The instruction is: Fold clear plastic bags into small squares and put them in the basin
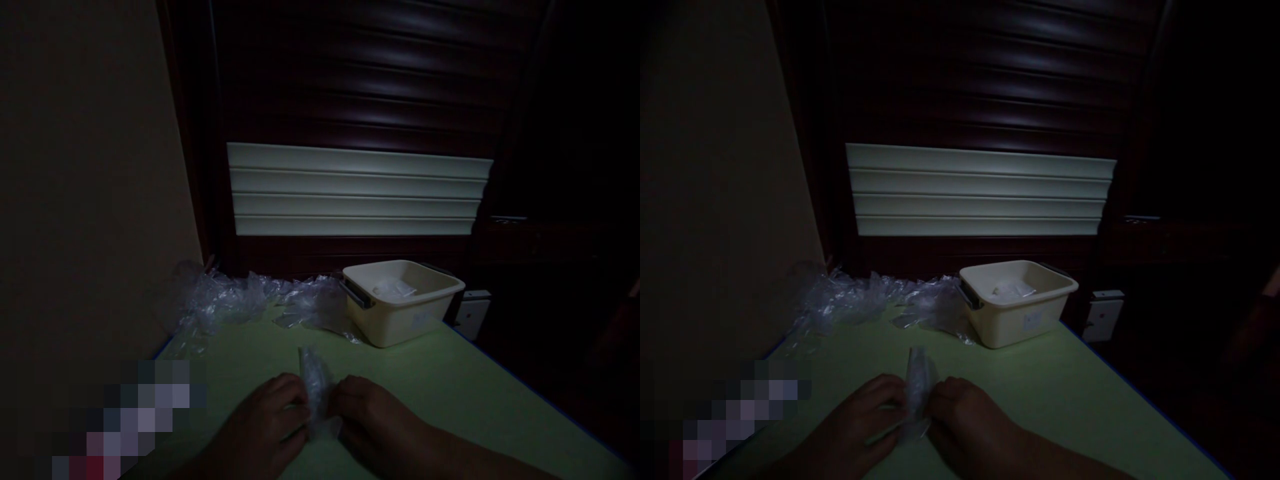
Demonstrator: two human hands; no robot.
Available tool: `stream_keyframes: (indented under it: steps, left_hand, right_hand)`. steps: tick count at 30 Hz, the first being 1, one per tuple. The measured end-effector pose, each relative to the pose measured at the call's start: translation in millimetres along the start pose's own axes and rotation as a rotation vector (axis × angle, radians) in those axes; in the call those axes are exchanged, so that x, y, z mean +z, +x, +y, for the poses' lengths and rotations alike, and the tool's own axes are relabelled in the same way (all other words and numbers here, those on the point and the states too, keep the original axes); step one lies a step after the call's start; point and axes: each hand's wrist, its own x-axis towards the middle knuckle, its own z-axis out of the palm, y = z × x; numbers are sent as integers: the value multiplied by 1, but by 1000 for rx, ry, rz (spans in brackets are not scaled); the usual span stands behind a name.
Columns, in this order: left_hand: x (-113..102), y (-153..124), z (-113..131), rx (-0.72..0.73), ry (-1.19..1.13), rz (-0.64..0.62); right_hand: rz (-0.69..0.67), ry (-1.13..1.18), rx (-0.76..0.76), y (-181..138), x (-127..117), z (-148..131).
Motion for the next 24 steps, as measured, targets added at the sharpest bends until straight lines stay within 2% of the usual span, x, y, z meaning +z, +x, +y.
stream_keyframes:
  steps: [6,11,16,19,24]
  left_hand:
    - [1,1,1,-106,-44,-45]
    - [6,0,-2,-179,-150,55]
    - [9,1,0,-180,-166,73]
    - [10,1,-1,-277,-179,99]
    - [14,1,-6,-385,-211,120]
  right_hand:
    - [10,109,71,-1,0,-2]
    - [-1,133,90,0,-3,-5]
    - [21,124,137,1,-2,-3]
    - [58,141,203,1,1,0]
    - [100,323,275,3,7,3]
